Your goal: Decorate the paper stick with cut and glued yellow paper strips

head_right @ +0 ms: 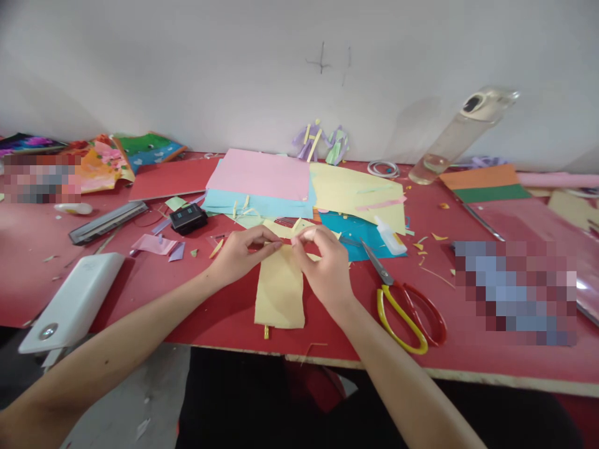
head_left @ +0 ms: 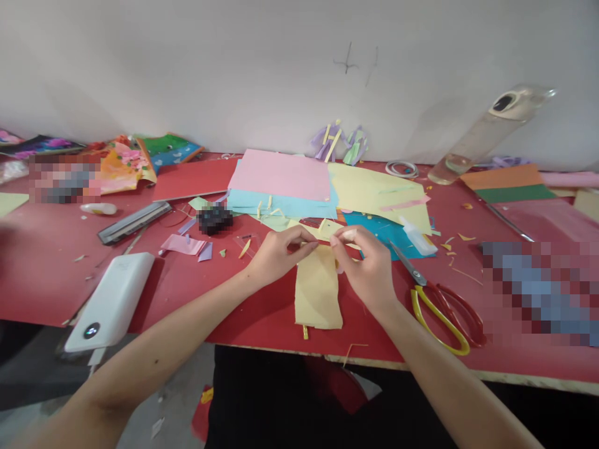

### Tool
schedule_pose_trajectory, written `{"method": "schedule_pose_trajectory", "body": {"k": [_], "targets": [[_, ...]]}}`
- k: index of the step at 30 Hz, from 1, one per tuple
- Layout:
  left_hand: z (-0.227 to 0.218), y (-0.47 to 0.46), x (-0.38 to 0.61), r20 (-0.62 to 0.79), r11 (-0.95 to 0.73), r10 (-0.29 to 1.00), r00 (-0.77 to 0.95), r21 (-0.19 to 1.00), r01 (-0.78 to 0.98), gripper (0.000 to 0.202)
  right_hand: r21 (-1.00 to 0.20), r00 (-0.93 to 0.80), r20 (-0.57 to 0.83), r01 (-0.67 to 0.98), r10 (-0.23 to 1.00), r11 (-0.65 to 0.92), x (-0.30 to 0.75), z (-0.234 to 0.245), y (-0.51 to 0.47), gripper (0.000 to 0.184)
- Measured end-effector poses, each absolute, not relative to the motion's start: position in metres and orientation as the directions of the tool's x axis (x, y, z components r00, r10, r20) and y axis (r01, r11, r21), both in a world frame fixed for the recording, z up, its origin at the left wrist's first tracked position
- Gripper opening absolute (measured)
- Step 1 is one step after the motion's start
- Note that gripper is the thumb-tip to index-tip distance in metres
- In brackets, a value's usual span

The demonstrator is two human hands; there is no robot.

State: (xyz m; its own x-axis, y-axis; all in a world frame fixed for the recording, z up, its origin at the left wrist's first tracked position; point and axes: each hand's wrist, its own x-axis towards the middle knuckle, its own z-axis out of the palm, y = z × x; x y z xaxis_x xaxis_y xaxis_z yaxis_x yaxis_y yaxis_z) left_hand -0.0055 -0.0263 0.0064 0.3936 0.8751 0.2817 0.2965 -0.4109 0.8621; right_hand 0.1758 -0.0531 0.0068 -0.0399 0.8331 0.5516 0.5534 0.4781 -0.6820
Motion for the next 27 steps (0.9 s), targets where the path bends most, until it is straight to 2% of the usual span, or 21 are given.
{"method": "schedule_pose_trajectory", "body": {"k": [2, 6, 12, 22, 27], "targets": [[0.010, -0.026, -0.006, 0.249, -0.369, 0.888, 0.386, 0.888, 0.276, 0.013, -0.758, 0.026, 0.482, 0.514, 0.876, 0.402, 0.178, 0.006, -0.053, 0.020], [0.017, -0.026, -0.006, 0.169, -0.276, 0.914, 0.369, 0.925, 0.262, 0.014, -0.847, 0.031, 0.390, 0.406, 0.920, 0.344, 0.179, 0.004, -0.052, 0.013], [0.021, -0.025, -0.008, 0.087, -0.200, 0.922, 0.376, 0.942, 0.270, 0.019, -0.858, -0.098, 0.308, 0.402, 0.946, 0.321, 0.176, 0.005, -0.053, 0.016], [0.021, -0.023, -0.007, 0.075, -0.186, 0.916, 0.394, 0.949, 0.253, 0.016, -0.864, -0.101, 0.258, 0.421, 0.961, 0.276, 0.178, 0.005, -0.051, 0.022], [0.020, -0.023, -0.007, 0.091, -0.208, 0.917, 0.388, 0.940, 0.271, 0.020, -0.901, -0.070, 0.251, 0.348, 0.965, 0.259, 0.176, 0.006, -0.054, 0.017]]}}
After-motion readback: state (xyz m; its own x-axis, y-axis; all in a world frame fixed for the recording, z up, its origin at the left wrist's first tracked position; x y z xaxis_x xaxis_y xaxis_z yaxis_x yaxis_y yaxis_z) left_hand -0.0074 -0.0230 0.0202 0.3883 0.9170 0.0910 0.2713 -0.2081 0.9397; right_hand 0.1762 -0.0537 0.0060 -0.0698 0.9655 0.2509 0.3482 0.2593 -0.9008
